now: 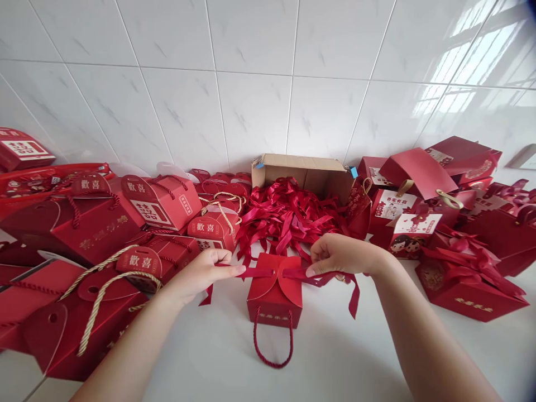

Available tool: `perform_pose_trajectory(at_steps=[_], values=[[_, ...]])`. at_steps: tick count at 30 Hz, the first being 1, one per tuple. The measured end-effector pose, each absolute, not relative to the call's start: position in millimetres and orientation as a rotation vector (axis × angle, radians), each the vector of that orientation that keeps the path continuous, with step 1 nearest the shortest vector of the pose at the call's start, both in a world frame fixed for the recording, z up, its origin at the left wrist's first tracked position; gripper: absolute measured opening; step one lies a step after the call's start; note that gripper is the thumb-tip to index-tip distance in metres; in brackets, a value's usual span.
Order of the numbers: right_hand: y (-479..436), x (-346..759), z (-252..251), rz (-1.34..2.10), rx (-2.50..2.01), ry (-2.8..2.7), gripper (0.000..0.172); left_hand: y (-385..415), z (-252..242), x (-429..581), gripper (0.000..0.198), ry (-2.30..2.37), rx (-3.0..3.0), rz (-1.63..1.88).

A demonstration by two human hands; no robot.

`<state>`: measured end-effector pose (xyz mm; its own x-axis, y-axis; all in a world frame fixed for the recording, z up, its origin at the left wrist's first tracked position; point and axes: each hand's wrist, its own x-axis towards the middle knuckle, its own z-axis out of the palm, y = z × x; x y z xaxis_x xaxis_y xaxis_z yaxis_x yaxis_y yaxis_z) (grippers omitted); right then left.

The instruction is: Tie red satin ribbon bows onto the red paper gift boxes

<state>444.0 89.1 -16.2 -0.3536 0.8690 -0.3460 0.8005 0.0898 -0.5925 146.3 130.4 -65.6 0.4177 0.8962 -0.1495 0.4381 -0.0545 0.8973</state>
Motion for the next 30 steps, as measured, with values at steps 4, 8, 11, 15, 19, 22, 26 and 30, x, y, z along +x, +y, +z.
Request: perform_pose_trajectory(at_steps=[4, 8, 11, 15, 19, 22, 26, 30], values=[[91.6, 447.7, -20.2, 1.122, -1.717, -2.166, 0.04, 128.7, -62.5, 145.6, 0.057, 1.209, 1.685, 0.566], [96.6, 451.3, -27.2, 1.135, -1.732, -2.146, 0.041, 127.6, -62.6, 146.6, 0.056, 1.239, 1.697, 0.537], [99.9, 452.3, -30.5, 1.116, -1.708, -2.116, 0.045, 127.4, -62.4, 146.3, 0.056, 1.246, 1.708, 0.527], [102.0, 454.1, -34.2, 1.141, -1.722, -1.986, 0.046, 126.5, -60.4, 144.1, 0.056, 1.259, 1.723, 0.508], [102.3, 456.7, -37.9, 1.355, -1.774, -1.868, 0.047, 124.9, -59.9, 143.2, 0.055, 1.255, 1.709, 0.504], [102.8, 456.4, -39.6, 1.384, -1.749, -1.88, 0.049, 125.2, -61.1, 144.6, 0.054, 1.275, 1.715, 0.488], [103.2, 452.1, -38.5, 1.442, -1.788, -1.937, 0.047, 126.8, -63.5, 147.0, 0.055, 1.295, 1.743, 0.47], [103.4, 447.3, -36.0, 1.358, -1.839, -2.067, 0.042, 127.3, -64.9, 148.6, 0.055, 1.289, 1.75, 0.461]])
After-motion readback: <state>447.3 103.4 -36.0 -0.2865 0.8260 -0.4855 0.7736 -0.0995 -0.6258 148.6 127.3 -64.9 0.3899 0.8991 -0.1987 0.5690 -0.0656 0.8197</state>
